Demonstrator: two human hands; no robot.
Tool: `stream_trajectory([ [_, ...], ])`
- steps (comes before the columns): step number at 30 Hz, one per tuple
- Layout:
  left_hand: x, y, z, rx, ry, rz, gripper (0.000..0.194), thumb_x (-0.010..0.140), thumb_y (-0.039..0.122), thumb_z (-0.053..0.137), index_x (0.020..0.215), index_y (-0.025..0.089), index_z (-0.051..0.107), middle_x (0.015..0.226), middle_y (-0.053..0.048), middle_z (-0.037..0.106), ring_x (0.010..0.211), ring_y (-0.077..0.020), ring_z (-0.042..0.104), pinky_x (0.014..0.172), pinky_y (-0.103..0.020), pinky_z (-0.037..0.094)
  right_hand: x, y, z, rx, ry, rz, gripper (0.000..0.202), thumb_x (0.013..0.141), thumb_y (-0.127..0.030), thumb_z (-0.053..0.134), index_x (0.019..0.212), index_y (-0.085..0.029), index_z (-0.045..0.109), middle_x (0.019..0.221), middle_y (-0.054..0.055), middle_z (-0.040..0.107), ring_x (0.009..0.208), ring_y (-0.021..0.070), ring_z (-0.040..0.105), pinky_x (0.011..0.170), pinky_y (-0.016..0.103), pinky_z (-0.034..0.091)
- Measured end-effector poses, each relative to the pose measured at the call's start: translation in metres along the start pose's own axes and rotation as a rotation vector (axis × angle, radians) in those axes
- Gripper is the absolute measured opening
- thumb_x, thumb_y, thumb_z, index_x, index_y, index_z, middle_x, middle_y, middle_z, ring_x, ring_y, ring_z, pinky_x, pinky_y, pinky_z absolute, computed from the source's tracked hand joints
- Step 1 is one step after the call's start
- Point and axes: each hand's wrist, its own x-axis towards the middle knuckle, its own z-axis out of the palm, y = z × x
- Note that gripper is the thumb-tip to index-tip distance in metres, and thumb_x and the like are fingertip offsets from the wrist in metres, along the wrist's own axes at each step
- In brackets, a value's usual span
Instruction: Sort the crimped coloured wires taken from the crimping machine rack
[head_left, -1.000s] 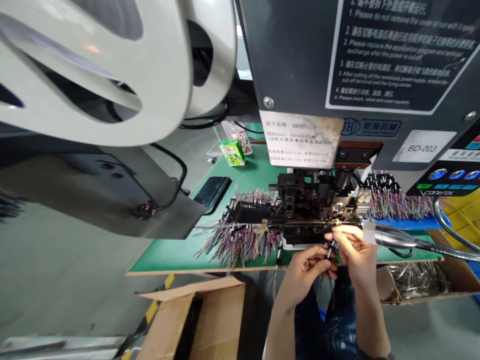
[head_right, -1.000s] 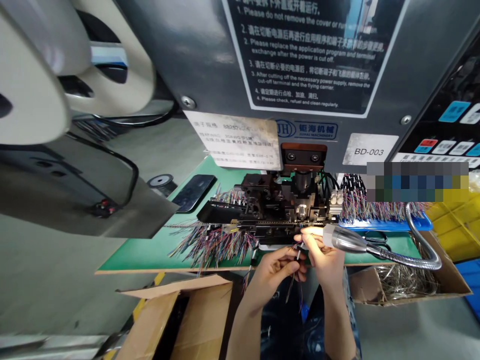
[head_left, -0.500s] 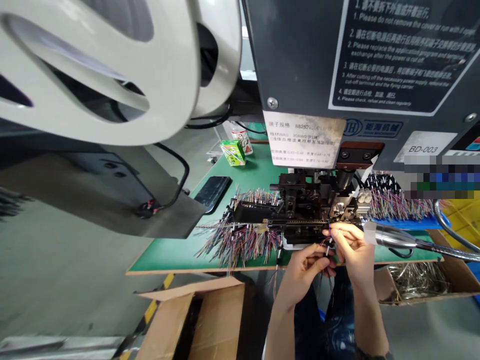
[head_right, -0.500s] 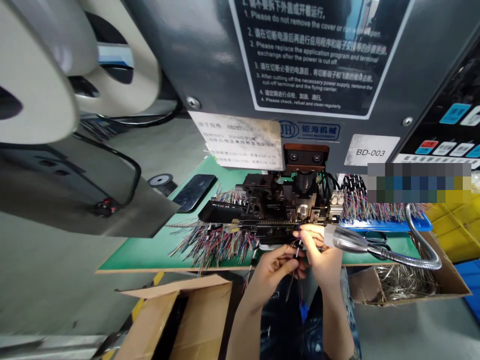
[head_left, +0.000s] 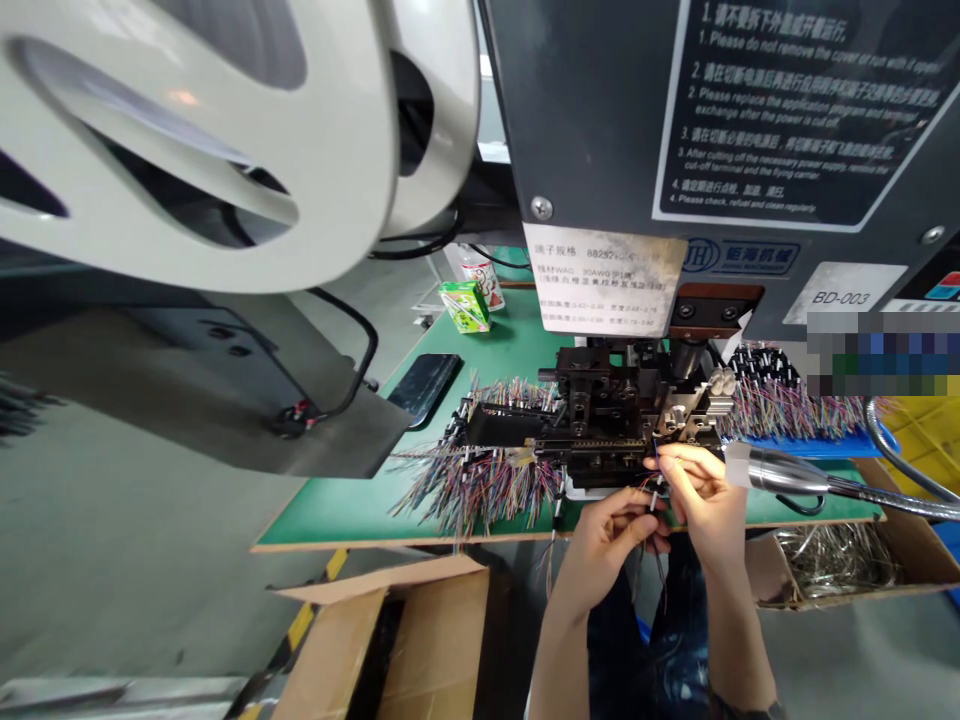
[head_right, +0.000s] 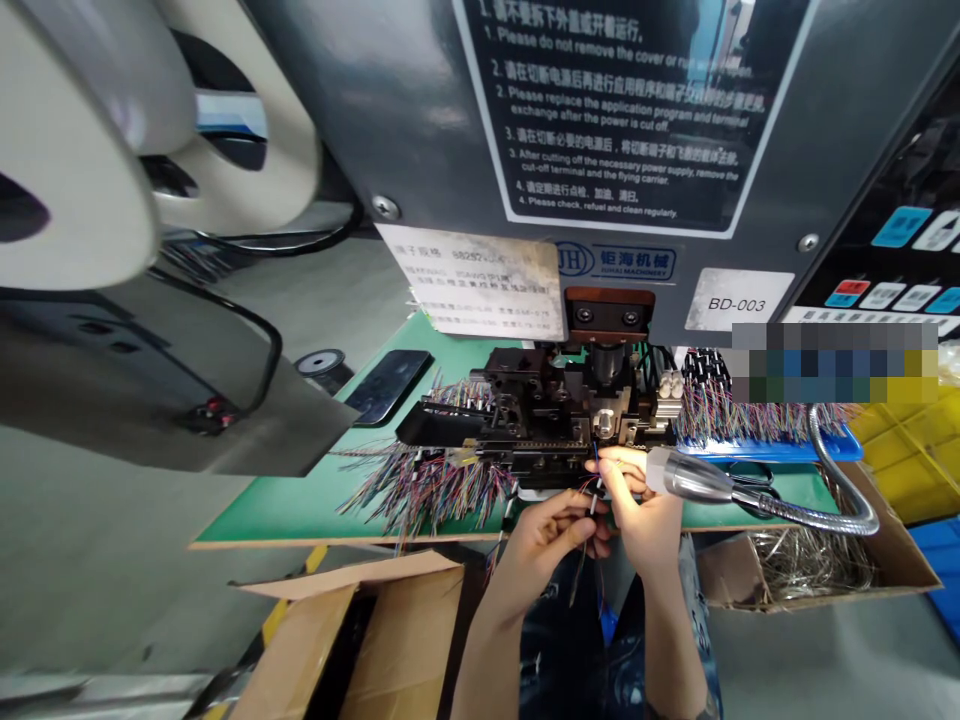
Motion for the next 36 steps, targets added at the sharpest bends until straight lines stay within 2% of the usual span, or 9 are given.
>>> stream_trajectory([
  [4,-0.004,0.002,-0.003,-0.026,-0.002,-0.020,0.041,0.079,0.053,0.092,0.091,0.015,0.080,0.072,-0.003,0.078,0.062,-0.0163,0.074,0.065,-0.025,0.058,0.000,-0.010,-0.007,-0.142,-0.052,-0.099,0.014,0.092,-0.033,0.077,0.095,-0.020,0.081,0.087,0.007,0.083,0.049,0.0120,0.055,0.046,0.026,0.042],
  [6,-0.006,0.004,-0.004,-0.053,-0.040,-0.033,0.045,0.076,0.055,0.094,0.089,0.014,0.080,0.070,-0.003,0.077,0.059,-0.0161,0.073,0.063,-0.025,0.058,0.000,-0.016,-0.012,-0.190,-0.104,-0.188,0.010,0.089,-0.029,0.079,0.084,-0.021,0.080,0.086,0.005,0.078,0.055,0.0126,0.057,0.051,0.027,0.044],
  [8,-0.007,0.004,-0.004,-0.075,-0.082,-0.042,0.048,0.074,0.057,0.095,0.088,0.013,0.081,0.069,-0.003,0.076,0.057,-0.0154,0.072,0.061,-0.025,0.057,0.000,-0.018,-0.016,-0.161,-0.151,-0.231,0.015,0.089,-0.028,0.079,0.076,-0.021,0.076,0.088,0.005,0.074,0.063,0.0140,0.061,0.057,0.027,0.047],
  [10,-0.007,0.004,-0.003,-0.087,-0.097,-0.046,0.049,0.073,0.058,0.095,0.089,0.013,0.082,0.069,-0.003,0.075,0.056,-0.0147,0.071,0.060,-0.024,0.056,0.000,-0.016,-0.016,-0.103,-0.173,-0.190,0.016,0.091,-0.029,0.078,0.078,-0.021,0.074,0.083,0.003,0.073,0.061,0.0136,0.060,0.058,0.026,0.048],
  [13,-0.005,0.003,-0.003,-0.083,-0.071,-0.036,0.048,0.075,0.057,0.094,0.091,0.014,0.081,0.070,-0.003,0.076,0.058,-0.0147,0.072,0.062,-0.024,0.057,-0.001,-0.006,-0.012,-0.044,-0.141,-0.098,0.015,0.095,-0.031,0.076,0.085,-0.020,0.074,0.074,0.001,0.075,0.051,0.0114,0.054,0.051,0.025,0.044],
  [16,-0.003,0.000,-0.004,-0.062,-0.042,-0.024,0.045,0.077,0.054,0.093,0.092,0.014,0.080,0.071,-0.003,0.077,0.060,-0.0153,0.072,0.064,-0.025,0.058,-0.002,-0.001,-0.007,-0.023,-0.095,-0.070,0.016,0.093,-0.032,0.078,0.084,-0.020,0.073,0.081,0.005,0.081,0.053,0.0132,0.060,0.049,0.026,0.046],
  [20,-0.002,-0.002,-0.004,-0.034,-0.021,-0.028,0.040,0.080,0.050,0.092,0.092,0.015,0.078,0.072,-0.003,0.077,0.061,-0.0157,0.072,0.064,-0.025,0.057,-0.002,-0.003,-0.005,-0.010,-0.052,-0.049,0.012,0.092,-0.033,0.079,0.091,-0.021,0.076,0.081,0.006,0.084,0.055,0.0163,0.068,0.050,0.027,0.051],
  [26,-0.002,-0.002,-0.002,-0.015,-0.003,-0.027,0.035,0.081,0.046,0.091,0.092,0.015,0.078,0.072,-0.003,0.077,0.061,-0.0158,0.073,0.064,-0.025,0.057,-0.002,-0.010,-0.006,0.041,-0.017,0.009,0.016,0.085,-0.032,0.084,0.093,-0.019,0.081,0.081,0.008,0.086,0.044,0.0127,0.061,0.039,0.023,0.047],
  [36,-0.001,-0.001,-0.001,0.022,0.039,-0.012,0.029,0.082,0.041,0.088,0.092,0.015,0.079,0.072,-0.002,0.077,0.063,-0.0172,0.074,0.066,-0.027,0.059,-0.004,-0.008,-0.004,0.011,-0.051,-0.028,0.014,0.092,-0.033,0.079,0.099,-0.021,0.082,0.090,0.007,0.087,0.049,0.0139,0.063,0.047,0.027,0.053],
])
